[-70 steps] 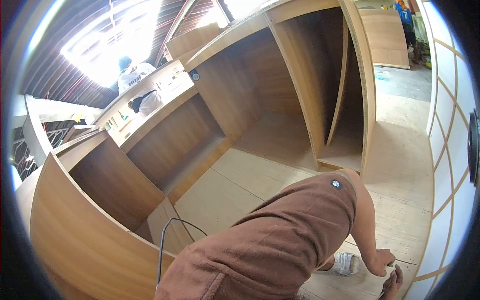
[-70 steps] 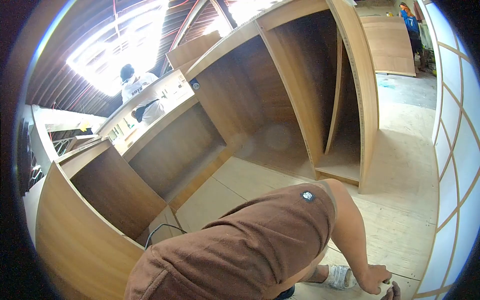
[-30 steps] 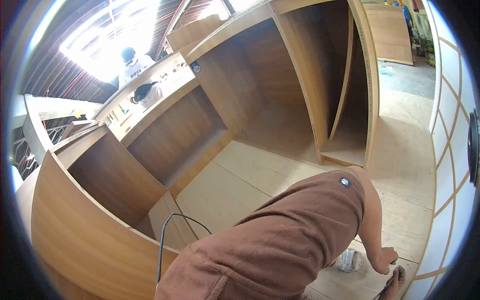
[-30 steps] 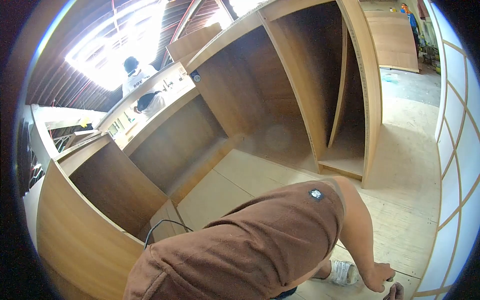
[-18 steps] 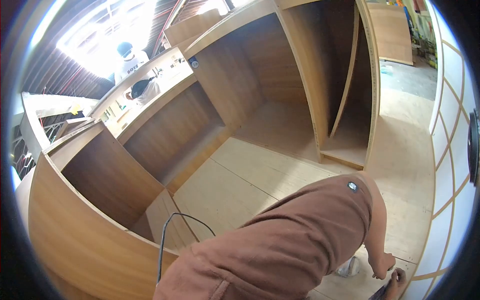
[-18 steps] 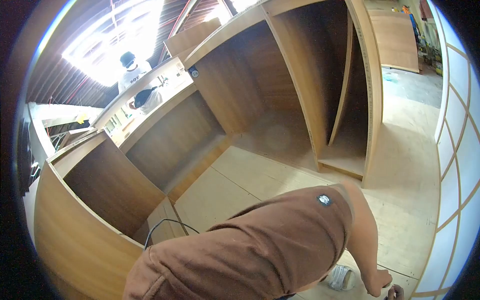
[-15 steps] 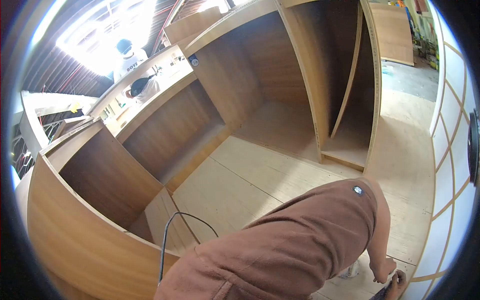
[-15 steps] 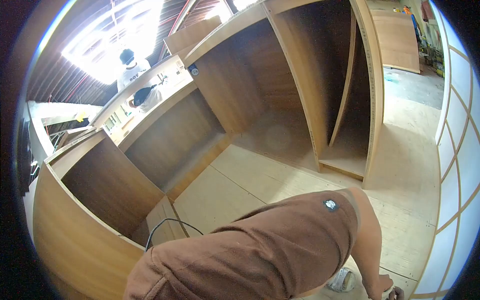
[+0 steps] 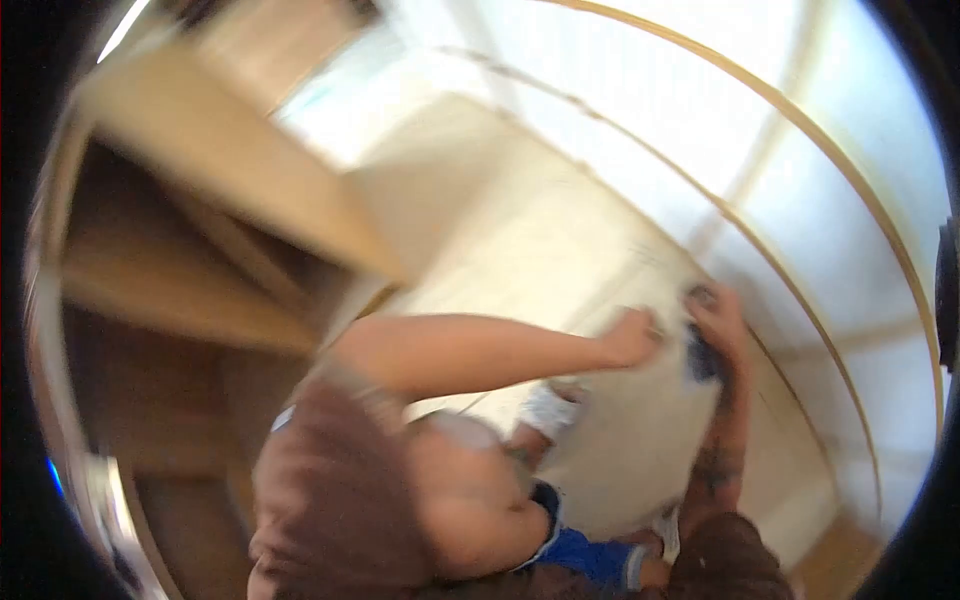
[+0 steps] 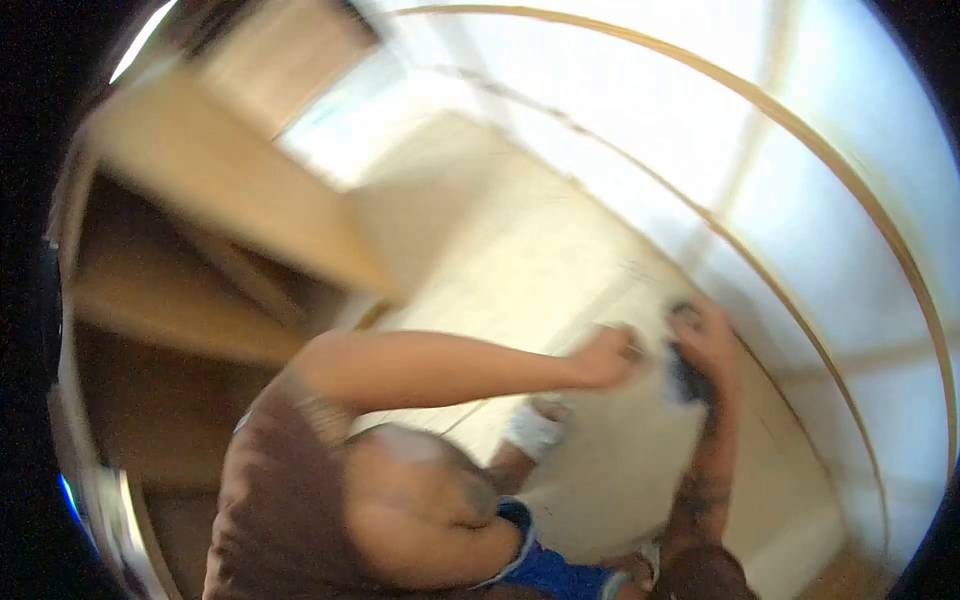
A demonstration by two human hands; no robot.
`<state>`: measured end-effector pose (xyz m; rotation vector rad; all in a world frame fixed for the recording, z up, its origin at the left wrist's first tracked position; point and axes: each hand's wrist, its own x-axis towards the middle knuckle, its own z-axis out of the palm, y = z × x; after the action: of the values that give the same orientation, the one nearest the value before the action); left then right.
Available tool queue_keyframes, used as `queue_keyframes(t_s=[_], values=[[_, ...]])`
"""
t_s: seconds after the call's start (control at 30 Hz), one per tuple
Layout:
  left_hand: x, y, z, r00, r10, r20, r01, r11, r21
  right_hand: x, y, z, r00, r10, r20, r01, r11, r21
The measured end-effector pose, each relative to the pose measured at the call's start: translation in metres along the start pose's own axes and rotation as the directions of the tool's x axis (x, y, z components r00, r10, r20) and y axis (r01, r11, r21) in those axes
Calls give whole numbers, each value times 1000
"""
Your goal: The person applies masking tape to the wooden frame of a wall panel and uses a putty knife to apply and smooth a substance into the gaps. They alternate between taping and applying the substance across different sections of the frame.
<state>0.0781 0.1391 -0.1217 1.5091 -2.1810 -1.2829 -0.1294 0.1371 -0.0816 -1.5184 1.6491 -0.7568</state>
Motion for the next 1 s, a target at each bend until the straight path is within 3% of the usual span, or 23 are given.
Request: queue_keyframes(t_s=[0.03,0.07,0.13,0.2,0.37,0.5,0.57,0.6,0.67,0.77,0.93,1.0], values=[[-2,24,-19,991,-134,20,136,977,-162,-2,-10,-11,998,49,-37,-48,999,20],[13,20,-19,998,-42,46,46,996,-73,6,18,-14,984,-118,-136,104,989,-103],[27,36,-32,985,143,99,-144,990,3,0,12,-35,950,-191,-249,181,982,-63],[42,53,-37,965,69,255,-42,993,-111,-6,13,-51,957,-67,-284,49,996,-72],[61,54,-18,957,161,241,-146,986,-77,-17,9,-51,920,-45,-390,-2,993,-120],[81,48,4,952,99,290,-86,995,-58,-17,34,-27,880,-35,-473,-8,996,-89],[89,45,8,925,64,374,51,956,-289,-19,27,-20,797,26,-603,-67,997,-45],[92,42,9,923,58,381,65,951,-302,-20,28,-15,805,34,-592,-80,995,-51],[107,35,16,955,119,272,-88,988,-125,-18,33,-11,756,161,-635,-167,985,51],[122,26,25,965,74,250,-42,990,-133,-15,41,-4,760,179,-625,-228,974,2],[124,27,27,935,56,350,9,983,-182,-36,47,3,768,180,-614,-186,981,55],[124,30,26,875,124,468,-72,989,-128,-48,47,5,740,274,-614,-262,959,113]])
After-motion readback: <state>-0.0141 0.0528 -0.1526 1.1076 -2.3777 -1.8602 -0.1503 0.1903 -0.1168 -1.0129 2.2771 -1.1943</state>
